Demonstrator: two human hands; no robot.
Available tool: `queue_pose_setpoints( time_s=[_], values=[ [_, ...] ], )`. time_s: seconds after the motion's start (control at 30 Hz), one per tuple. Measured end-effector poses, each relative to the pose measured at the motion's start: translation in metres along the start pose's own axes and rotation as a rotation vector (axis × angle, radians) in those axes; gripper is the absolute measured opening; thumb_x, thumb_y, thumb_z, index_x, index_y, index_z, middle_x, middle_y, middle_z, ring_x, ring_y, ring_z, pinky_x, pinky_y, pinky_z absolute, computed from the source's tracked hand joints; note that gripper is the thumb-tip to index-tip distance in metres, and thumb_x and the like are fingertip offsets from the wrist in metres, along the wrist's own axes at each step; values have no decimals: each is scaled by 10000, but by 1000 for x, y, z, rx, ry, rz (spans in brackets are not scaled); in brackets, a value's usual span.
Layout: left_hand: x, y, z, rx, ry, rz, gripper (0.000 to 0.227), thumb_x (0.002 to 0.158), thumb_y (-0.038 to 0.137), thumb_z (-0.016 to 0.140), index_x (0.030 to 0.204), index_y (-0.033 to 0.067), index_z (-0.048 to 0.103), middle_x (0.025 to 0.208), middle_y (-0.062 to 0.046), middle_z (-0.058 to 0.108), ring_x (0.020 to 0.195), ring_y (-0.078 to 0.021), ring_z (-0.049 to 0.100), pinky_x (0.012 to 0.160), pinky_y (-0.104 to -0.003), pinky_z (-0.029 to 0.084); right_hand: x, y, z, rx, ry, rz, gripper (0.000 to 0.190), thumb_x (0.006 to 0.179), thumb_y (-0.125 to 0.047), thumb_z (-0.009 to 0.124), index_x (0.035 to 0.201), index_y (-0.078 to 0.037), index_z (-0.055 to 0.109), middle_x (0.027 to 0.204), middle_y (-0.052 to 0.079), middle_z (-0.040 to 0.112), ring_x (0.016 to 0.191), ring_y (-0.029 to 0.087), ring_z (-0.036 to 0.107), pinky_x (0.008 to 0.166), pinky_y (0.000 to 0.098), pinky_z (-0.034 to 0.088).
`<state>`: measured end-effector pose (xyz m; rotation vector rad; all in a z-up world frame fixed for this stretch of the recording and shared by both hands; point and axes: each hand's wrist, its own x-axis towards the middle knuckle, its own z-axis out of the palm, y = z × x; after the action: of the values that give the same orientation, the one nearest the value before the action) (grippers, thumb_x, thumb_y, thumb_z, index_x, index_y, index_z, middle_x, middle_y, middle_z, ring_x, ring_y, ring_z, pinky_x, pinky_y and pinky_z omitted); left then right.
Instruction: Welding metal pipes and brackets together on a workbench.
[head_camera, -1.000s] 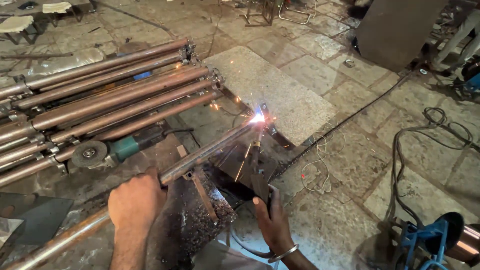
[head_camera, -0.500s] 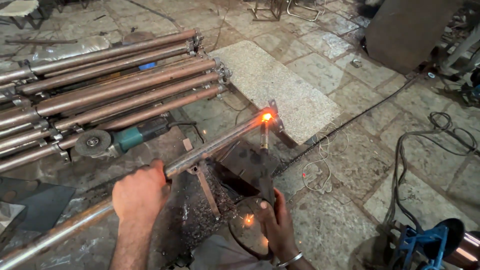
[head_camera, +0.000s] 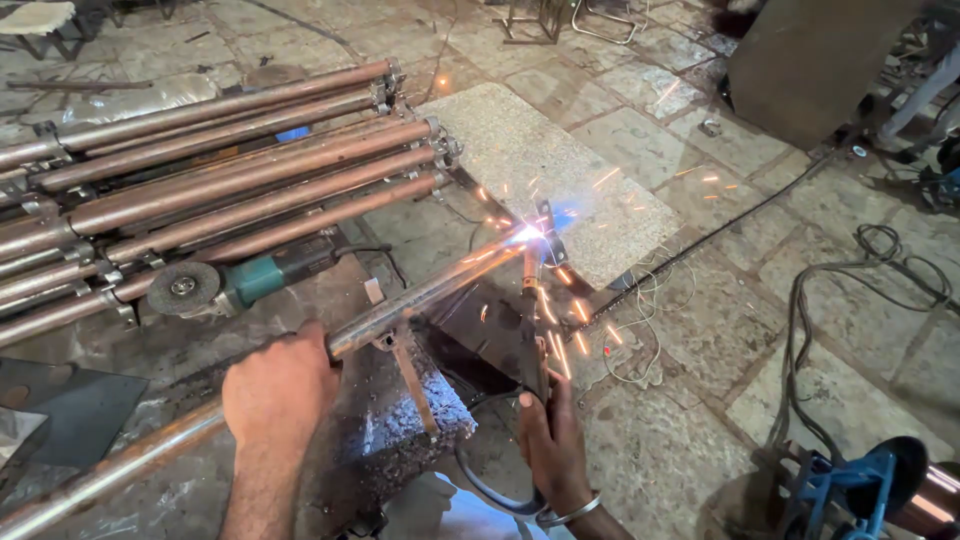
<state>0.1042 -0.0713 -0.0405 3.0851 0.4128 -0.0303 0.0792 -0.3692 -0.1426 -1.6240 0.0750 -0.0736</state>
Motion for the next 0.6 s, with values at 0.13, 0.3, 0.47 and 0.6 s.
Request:
queue_pose_setpoints(
  time_s=[0.13, 0.3, 0.47, 0.6],
  values=[
    [-2, 4, -6, -22, 7, -20, 264, 864, 352, 705, 1042, 168, 637, 970, -98, 767, 899, -339, 765, 772, -483, 613, -1, -3, 1, 15, 3, 11, 483, 978, -294, 567, 1399, -87, 450, 666, -29, 501, 471, 50, 443, 396, 252, 371],
    [3, -3, 8, 40, -29, 4, 310, 824, 285, 738, 1078, 159, 613, 960, -104, 767, 881, -318, 774, 754, -463, 625, -1, -2, 1, -17, 22, 6, 456, 984, -299, 563, 1374, -83, 472, 653, -33, 494, 457, 56, 432, 382, 254, 350],
    [1, -1, 2, 31, -8, 20, 315, 836, 353, 742, 1048, 165, 607, 933, -90, 766, 868, -322, 771, 756, -466, 621, 1, 4, -1, 60, -7, 28, 463, 979, -308, 571, 1372, -87, 469, 638, -29, 473, 458, 57, 415, 388, 249, 331],
    [1, 0, 0, 29, 5, 10, 299, 837, 366, 730, 1042, 180, 617, 940, -89, 763, 879, -317, 771, 763, -468, 620, -1, -4, 0, 17, -14, 12, 458, 986, -327, 574, 1358, -78, 481, 651, -31, 489, 483, 49, 434, 405, 246, 348]
  ],
)
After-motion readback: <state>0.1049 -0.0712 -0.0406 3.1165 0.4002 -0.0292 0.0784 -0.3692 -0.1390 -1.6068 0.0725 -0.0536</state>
